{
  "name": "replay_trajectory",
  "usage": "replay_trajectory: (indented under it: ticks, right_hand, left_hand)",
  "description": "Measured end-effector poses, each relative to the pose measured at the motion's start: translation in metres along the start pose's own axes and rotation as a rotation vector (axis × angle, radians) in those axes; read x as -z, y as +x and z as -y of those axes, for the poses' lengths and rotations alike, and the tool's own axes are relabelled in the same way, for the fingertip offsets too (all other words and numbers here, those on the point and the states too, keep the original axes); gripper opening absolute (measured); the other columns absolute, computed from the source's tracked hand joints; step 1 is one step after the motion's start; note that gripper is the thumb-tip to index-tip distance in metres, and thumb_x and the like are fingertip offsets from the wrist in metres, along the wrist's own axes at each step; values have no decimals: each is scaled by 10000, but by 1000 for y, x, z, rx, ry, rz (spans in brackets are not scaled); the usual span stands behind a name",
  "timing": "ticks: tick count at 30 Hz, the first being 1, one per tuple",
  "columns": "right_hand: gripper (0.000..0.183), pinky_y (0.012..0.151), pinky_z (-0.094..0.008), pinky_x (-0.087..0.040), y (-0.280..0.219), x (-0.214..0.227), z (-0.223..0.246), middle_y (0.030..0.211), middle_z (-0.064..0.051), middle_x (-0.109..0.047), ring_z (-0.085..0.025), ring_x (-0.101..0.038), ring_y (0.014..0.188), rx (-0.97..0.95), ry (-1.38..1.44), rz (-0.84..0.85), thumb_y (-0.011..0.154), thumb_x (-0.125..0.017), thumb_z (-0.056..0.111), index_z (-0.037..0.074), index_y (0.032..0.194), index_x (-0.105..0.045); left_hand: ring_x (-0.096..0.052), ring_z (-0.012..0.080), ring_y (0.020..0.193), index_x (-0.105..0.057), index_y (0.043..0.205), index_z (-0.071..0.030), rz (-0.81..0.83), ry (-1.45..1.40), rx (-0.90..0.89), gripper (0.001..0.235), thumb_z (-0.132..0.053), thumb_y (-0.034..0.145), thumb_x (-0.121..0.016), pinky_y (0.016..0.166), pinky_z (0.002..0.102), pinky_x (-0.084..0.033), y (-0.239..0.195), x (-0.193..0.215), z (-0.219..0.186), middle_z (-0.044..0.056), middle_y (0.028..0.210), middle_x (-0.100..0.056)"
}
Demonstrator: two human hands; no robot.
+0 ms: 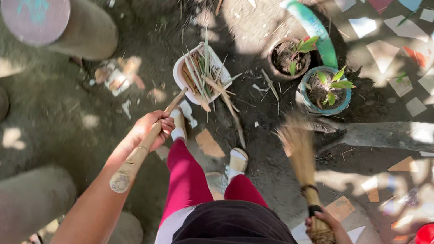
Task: The person sweeps leaves and debris off the ground into a dustpan using a broom while walking along an outdoor path.
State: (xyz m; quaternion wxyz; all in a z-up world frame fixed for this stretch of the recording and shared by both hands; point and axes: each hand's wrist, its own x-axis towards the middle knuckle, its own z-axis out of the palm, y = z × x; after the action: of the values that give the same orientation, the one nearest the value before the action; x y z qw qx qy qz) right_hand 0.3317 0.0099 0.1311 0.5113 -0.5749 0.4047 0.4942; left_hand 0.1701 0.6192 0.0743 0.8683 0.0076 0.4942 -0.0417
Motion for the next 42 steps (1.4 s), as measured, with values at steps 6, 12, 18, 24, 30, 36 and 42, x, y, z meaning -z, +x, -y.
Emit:
replay_trajectory:
  ticks: [6,12,18,24,30,36,42]
  right_hand:
    - [292,695,-372,-623,141,-130,57,909,-86,-639,-219,-665,744,60,484,-131,906,-705,180,73,1116,-533]
    - [445,551,-384,-565,190,-393,93,777,-89,-661,-215,-662,637,-14,226,74,868,-672,101,142,1257,-462]
    - [843,507,-354,-554,86,-451,74,763,-94,-688,-201,-665,587,37,146,241,848,-676,72,186,1608,-330]
    - [815,521,-403,-579,152,-457,112,773,-69,-646,-216,-659,593,9,329,44,855,-698,98,48,1572,-315]
    - [882,663,-431,-598,147,-526,167,999,-157,-712,-261,-698,747,39,57,63,814,-724,24,181,1586,-327]
    - [882,844,-417,-607,122,-554,292,1236,-182,-672,-296,-746,967,233,-1154,-257,840,-723,256,317,1610,-295]
    - [862,886,-391,-561,299,-614,439,1161,-280,-694,-331,-703,1025,869,-1358,-269,733,-875,263,-21,1451,-490]
  left_hand:
    - [-477,84,577,-422,860,-36,-22,111,65,175,-123,1011,-442,475,192,-472,62,-58,-136,28,741,-495]
    - [-462,167,514,-442,835,-72,-245,430,-34,160,-169,960,-468,429,289,-451,152,-100,-189,51,653,-455]
    - [-470,165,572,-411,909,-67,-240,207,175,104,-111,949,-497,483,311,-473,156,-139,-208,55,700,-465]
    - [-493,180,612,-416,970,-46,-331,222,151,113,-85,948,-520,524,328,-488,149,-161,-228,91,739,-491]
    - [-429,146,560,-422,932,-23,-262,-36,198,123,-86,938,-528,465,289,-392,151,-105,-266,68,720,-475]
    - [-446,91,611,-412,959,-20,-133,-181,165,131,-125,1010,-471,514,233,-404,69,-99,-283,43,774,-458]
    - [-445,97,613,-386,947,-30,-156,-296,32,154,-132,1026,-469,528,246,-422,85,-132,-268,42,774,-458]
